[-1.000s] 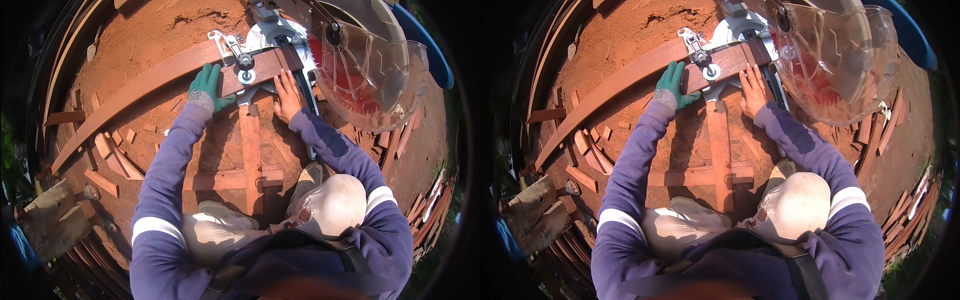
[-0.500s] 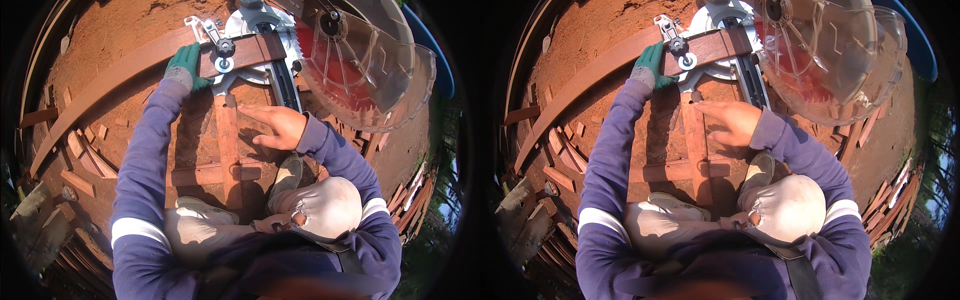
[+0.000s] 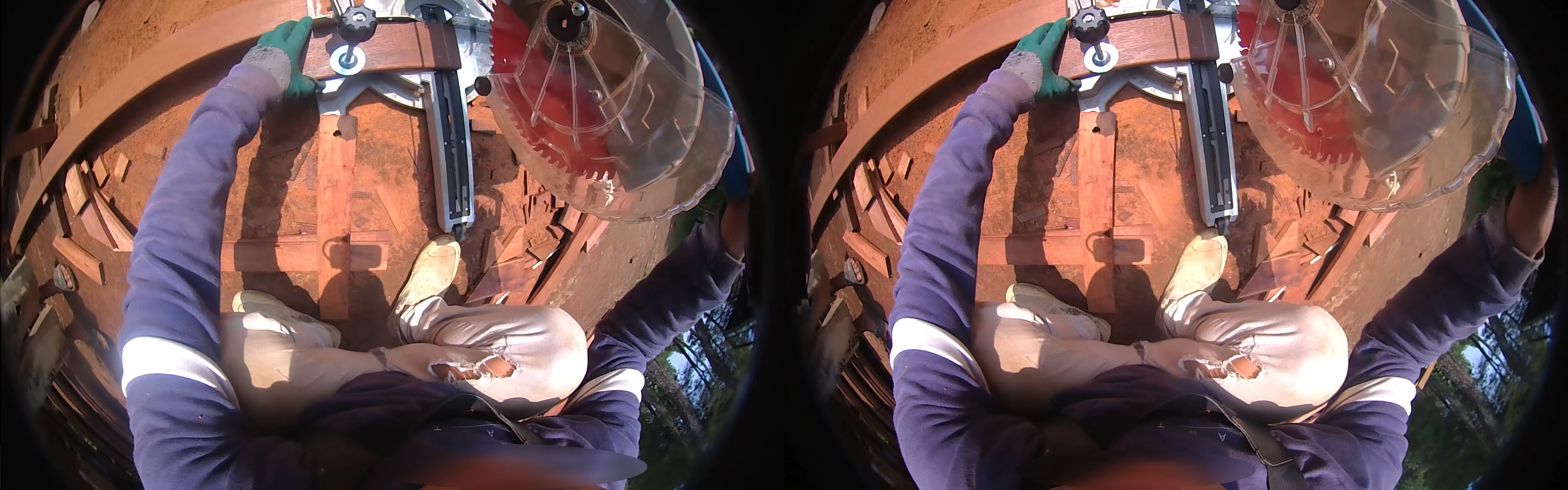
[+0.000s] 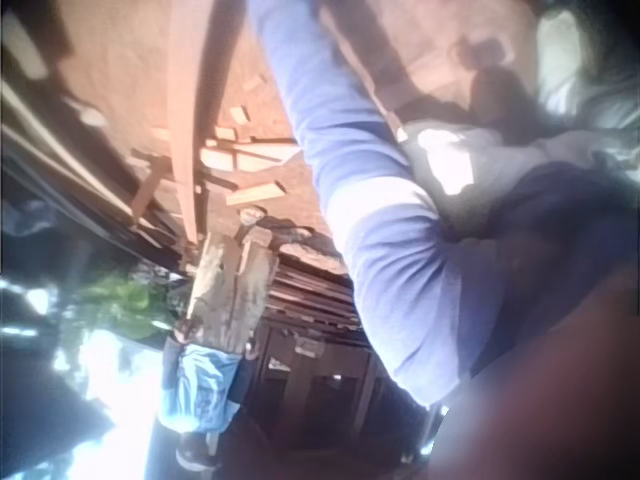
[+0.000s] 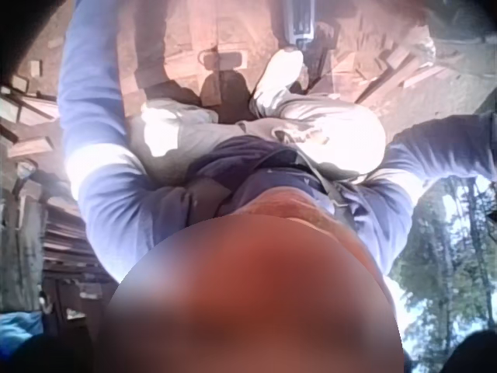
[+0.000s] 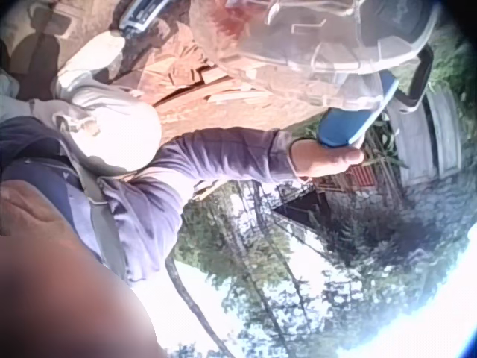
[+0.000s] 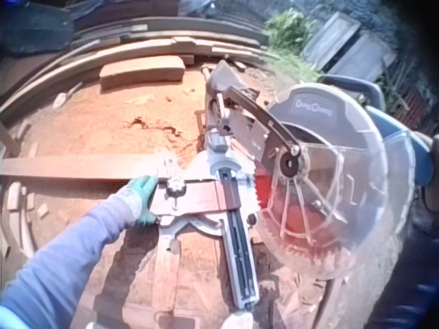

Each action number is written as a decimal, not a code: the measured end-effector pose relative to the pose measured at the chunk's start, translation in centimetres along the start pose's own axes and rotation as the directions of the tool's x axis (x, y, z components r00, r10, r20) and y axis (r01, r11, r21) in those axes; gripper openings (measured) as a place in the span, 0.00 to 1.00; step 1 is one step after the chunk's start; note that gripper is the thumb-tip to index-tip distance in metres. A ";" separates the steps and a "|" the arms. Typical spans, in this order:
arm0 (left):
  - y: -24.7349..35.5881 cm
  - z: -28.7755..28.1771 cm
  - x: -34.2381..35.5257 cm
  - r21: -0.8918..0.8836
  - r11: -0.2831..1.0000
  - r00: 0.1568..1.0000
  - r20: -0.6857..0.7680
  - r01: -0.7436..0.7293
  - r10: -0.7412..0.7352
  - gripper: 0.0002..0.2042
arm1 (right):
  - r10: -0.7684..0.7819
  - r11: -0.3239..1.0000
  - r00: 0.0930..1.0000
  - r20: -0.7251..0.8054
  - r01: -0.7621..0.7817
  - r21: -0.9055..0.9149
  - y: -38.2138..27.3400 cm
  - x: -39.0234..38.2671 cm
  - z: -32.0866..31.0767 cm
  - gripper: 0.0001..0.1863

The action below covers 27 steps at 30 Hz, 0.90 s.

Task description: The person uses a miter saw to cut several pieces of wood. They position each piece, lower the saw blade to cut, and then remove the cut pieces, repeating the process multiple times.

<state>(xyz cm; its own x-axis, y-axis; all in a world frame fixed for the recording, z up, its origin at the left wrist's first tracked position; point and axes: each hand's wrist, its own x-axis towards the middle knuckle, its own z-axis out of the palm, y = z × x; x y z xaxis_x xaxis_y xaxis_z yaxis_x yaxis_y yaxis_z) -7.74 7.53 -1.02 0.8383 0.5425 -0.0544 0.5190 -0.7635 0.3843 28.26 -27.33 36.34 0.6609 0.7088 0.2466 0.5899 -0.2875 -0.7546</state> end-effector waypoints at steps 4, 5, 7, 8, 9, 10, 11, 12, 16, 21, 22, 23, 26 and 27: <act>-0.1 0.2 -0.1 0.047 0.999 0.999 -0.043 0.016 -0.014 0.57 | -0.119 0.970 0.961 0.249 0.166 -0.179 5.1 -5.0 -2.4 0.51; -0.1 0.3 -0.1 0.004 1.000 0.998 -0.053 0.017 -0.017 0.57 | -0.114 0.929 0.955 0.275 0.201 -0.311 5.5 -6.2 -1.8 0.56; 0.1 0.4 0.1 -0.043 0.999 0.998 -0.054 0.014 -0.017 0.57 | -0.217 0.841 0.913 0.344 0.354 -0.409 5.6 -7.8 0.6 0.47; 0.1 0.5 0.1 -0.013 1.000 0.997 -0.080 0.010 -0.011 0.57 | -0.212 0.793 0.913 0.348 0.369 -0.484 5.4 -8.5 2.1 0.43; 0.2 0.7 0.1 0.027 1.000 0.994 -0.105 0.003 0.000 0.57 | -0.223 0.798 0.910 0.350 0.377 -0.471 5.3 -9.1 3.5 0.41; 0.2 0.8 0.1 0.064 0.998 0.992 -0.127 -0.005 0.013 0.56 | -0.198 0.784 0.909 0.366 0.371 -0.497 5.1 -9.8 4.7 0.39; 0.3 1.1 0.0 0.085 0.996 0.991 -0.131 0.001 0.011 0.56 | -0.200 0.775 0.914 0.353 0.368 -0.514 5.1 -10.4 5.8 0.38; 0.2 1.3 0.1 0.109 0.994 0.990 -0.142 0.007 0.008 0.55 | -0.217 0.747 0.906 0.364 0.394 -0.536 5.4 -10.9 6.6 0.37; 0.1 1.9 0.3 0.165 0.986 0.985 -0.172 0.010 0.018 0.54 | -0.256 0.714 0.901 0.349 0.420 -0.560 7.3 -12.4 8.2 0.37; 0.6 1.6 0.4 0.134 0.991 0.990 -0.144 0.017 0.003 0.52 | -0.281 0.679 0.891 0.356 0.447 -0.583 8.6 -13.1 9.0 0.37; 0.8 1.5 0.3 0.152 0.988 0.989 -0.145 0.014 0.009 0.52 | -0.272 0.674 0.889 0.368 0.449 -0.587 8.6 -13.1 9.1 0.37; 1.1 1.2 0.2 0.146 0.989 0.991 -0.136 0.032 -0.012 0.51 | -0.285 0.682 0.891 0.353 0.447 -0.579 8.6 -13.2 9.3 0.37; 1.8 0.7 0.1 0.099 0.992 0.992 -0.109 0.081 -0.070 0.53 | -0.288 0.682 0.894 0.344 0.444 -0.581 8.6 -13.1 9.6 0.37; 1.9 0.5 0.2 0.062 0.993 0.991 -0.101 0.097 -0.091 0.56 | -0.290 0.681 0.893 0.343 0.445 -0.582 8.6 -13.1 9.6 0.37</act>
<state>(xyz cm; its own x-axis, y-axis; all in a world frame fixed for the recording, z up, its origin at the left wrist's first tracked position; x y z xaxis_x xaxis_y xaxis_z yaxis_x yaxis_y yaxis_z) -6.47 6.00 -0.81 0.7667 0.6420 0.0039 0.6075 -0.7274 0.3192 20.17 -32.91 20.76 0.2603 0.9376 0.2306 0.9655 -0.2557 -0.0502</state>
